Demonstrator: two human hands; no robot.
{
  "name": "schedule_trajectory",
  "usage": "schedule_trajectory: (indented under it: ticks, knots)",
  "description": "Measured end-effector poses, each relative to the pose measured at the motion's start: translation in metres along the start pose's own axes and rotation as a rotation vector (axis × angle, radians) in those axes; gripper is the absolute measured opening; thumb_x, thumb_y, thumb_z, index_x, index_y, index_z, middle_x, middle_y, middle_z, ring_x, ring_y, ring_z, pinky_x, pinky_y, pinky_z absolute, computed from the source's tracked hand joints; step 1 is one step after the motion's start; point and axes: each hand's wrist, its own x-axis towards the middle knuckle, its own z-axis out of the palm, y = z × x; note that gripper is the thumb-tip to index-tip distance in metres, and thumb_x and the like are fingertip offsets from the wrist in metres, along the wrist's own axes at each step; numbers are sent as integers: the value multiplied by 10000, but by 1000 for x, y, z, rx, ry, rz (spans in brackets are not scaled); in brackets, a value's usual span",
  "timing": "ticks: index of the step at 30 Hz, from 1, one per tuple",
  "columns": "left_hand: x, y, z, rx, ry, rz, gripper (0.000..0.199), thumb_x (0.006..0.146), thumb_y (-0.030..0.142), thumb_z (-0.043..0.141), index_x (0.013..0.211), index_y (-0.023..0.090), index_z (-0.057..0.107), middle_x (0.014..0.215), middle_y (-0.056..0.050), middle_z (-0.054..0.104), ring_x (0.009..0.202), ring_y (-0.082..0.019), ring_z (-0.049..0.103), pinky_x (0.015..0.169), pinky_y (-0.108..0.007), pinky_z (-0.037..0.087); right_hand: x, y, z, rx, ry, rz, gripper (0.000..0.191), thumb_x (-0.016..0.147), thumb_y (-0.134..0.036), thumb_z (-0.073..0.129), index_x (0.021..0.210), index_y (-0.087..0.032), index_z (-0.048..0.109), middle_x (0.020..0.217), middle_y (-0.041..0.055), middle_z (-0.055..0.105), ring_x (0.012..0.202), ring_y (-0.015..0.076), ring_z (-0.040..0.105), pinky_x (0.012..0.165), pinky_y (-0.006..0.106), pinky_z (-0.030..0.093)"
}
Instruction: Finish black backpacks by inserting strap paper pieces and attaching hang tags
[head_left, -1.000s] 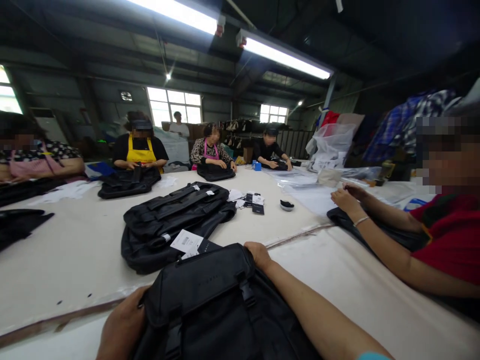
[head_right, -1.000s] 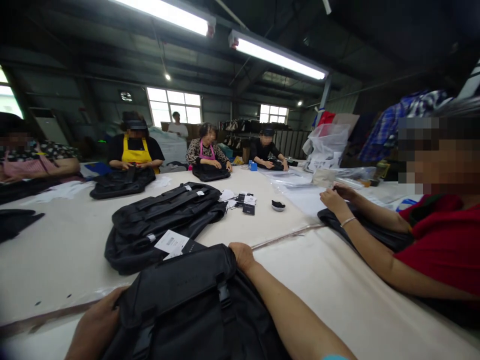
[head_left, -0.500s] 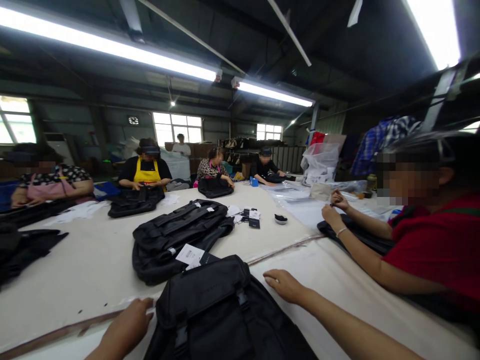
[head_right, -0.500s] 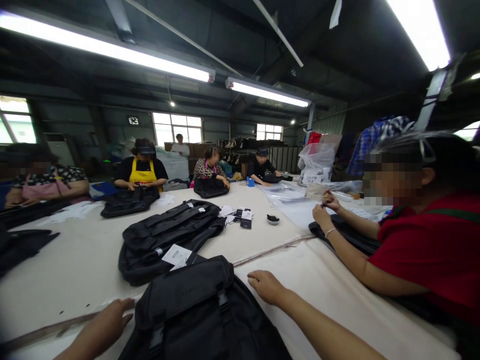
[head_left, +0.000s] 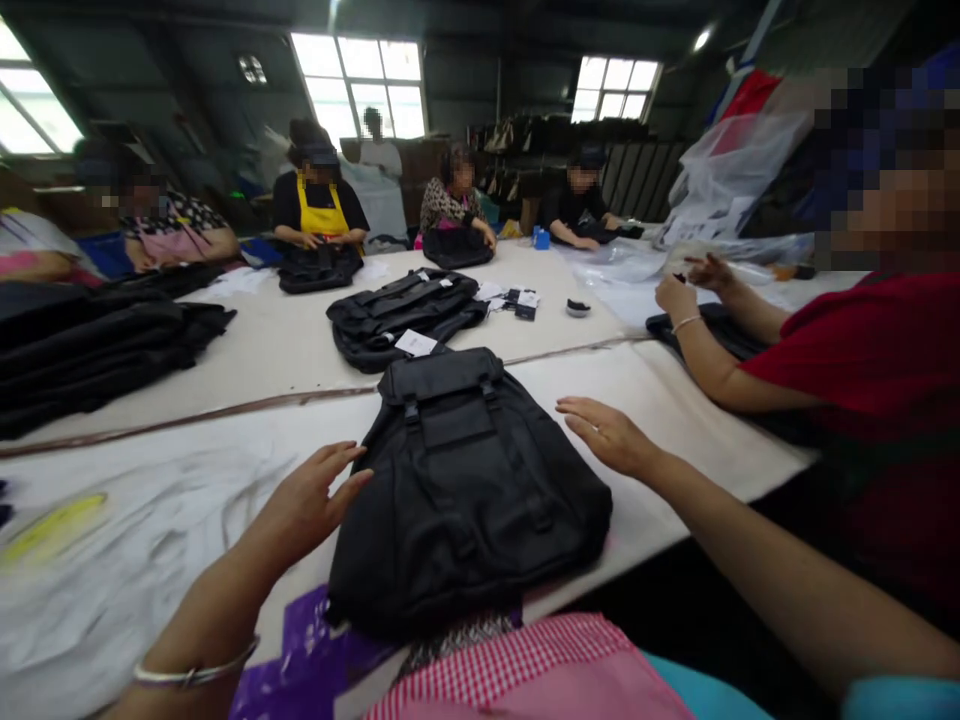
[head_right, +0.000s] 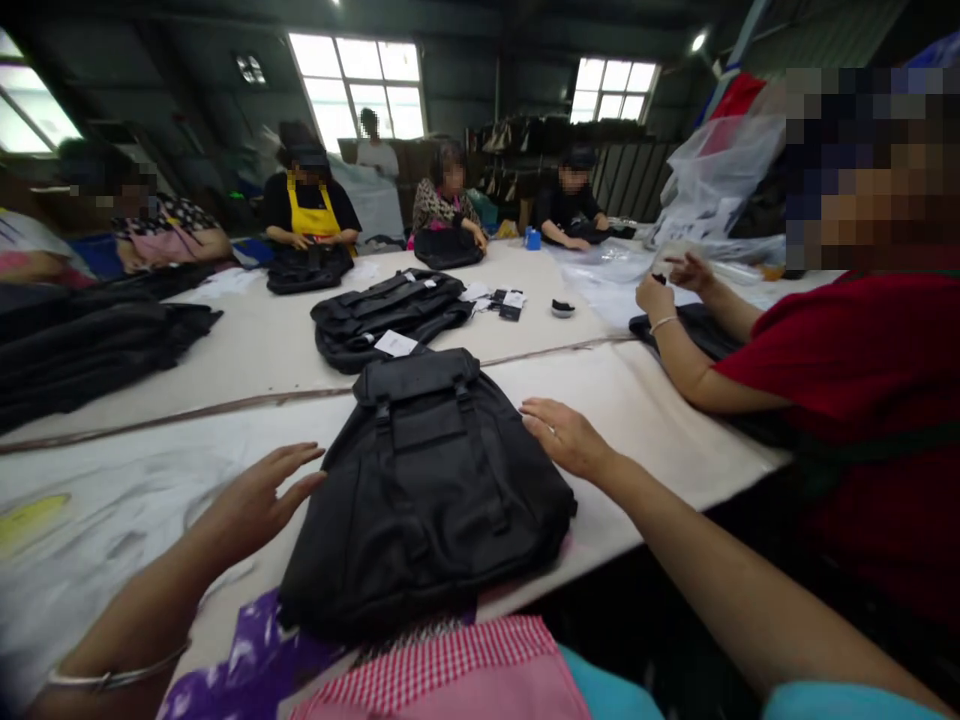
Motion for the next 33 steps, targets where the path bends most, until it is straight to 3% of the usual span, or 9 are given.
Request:
schedule_trajectory:
  ticks: [6,11,15,18,23,26,28,31,33]
  knots:
    - [-33,50,-3,-51,-32,110,528,906,569,445,1237,193,612,1313,-121,592,1181,-255,581,1036,-382,459,-18,-36,-18,24,32,-81,385,983,-421,402,1182,-213,657,1242,87,644,1181,231,584,1067,445,446]
    - [-64,86,20,-20,-157,224,510,926,484,472,1336,188,541,1441,-111,488,1330,-236,451,1104,-383,391,-39,-68,-12,-34,-31,-192,367,981,-389,420,1215,-212,641,1285,87,617,1216,224,553,1071,417,436]
    - [-98,87,49,94,-255,237,581,915,494,484,1435,243,427,1514,-77,399,1409,-274,331,1142,-500,296,-77,-56,19,-180,-229,-264,455,950,-406,478,1367,-229,524,1444,94,488,1354,299,409,1083,520,373]
    - [-114,81,58,115,-292,244,593,915,507,480,1449,262,402,1505,-66,413,1414,-265,323,1155,-513,245,-103,-32,42,-276,-295,-201,555,960,-394,450,1478,-215,361,1503,118,402,1384,321,360,1063,565,354]
    - [-105,87,41,77,-298,217,525,899,540,495,1336,254,551,1412,-89,529,1351,-276,418,1138,-537,233,-106,-22,42,-292,-328,-165,541,957,-408,455,1465,-237,387,1496,109,415,1373,316,379,1036,532,383]
    - [-85,109,24,79,-302,195,446,913,549,458,1097,225,703,1242,-93,656,1268,-291,503,1111,-572,244,-88,-47,28,-313,-318,-174,483,954,-402,457,1396,-212,493,1460,121,465,1355,333,397,1023,534,387]
    - [-71,127,19,77,-235,186,432,944,509,417,1006,214,726,1162,-89,690,1243,-278,522,1115,-564,237,-74,-72,23,-326,-284,-215,473,963,-403,435,1379,-192,515,1470,128,450,1382,333,351,1046,530,357]
    - [-60,152,27,81,-147,207,434,967,470,376,1184,218,655,1288,-93,623,1330,-270,431,1125,-536,236,-61,-109,30,-356,-246,-273,511,977,-433,389,1422,-193,462,1537,111,347,1429,321,251,1094,521,284]
    - [-62,160,42,108,-175,215,481,950,505,391,1319,245,559,1410,-91,526,1383,-296,352,1115,-559,243,-64,-121,45,-393,-253,-263,540,956,-485,415,1432,-233,452,1560,98,302,1440,349,205,1104,565,225]
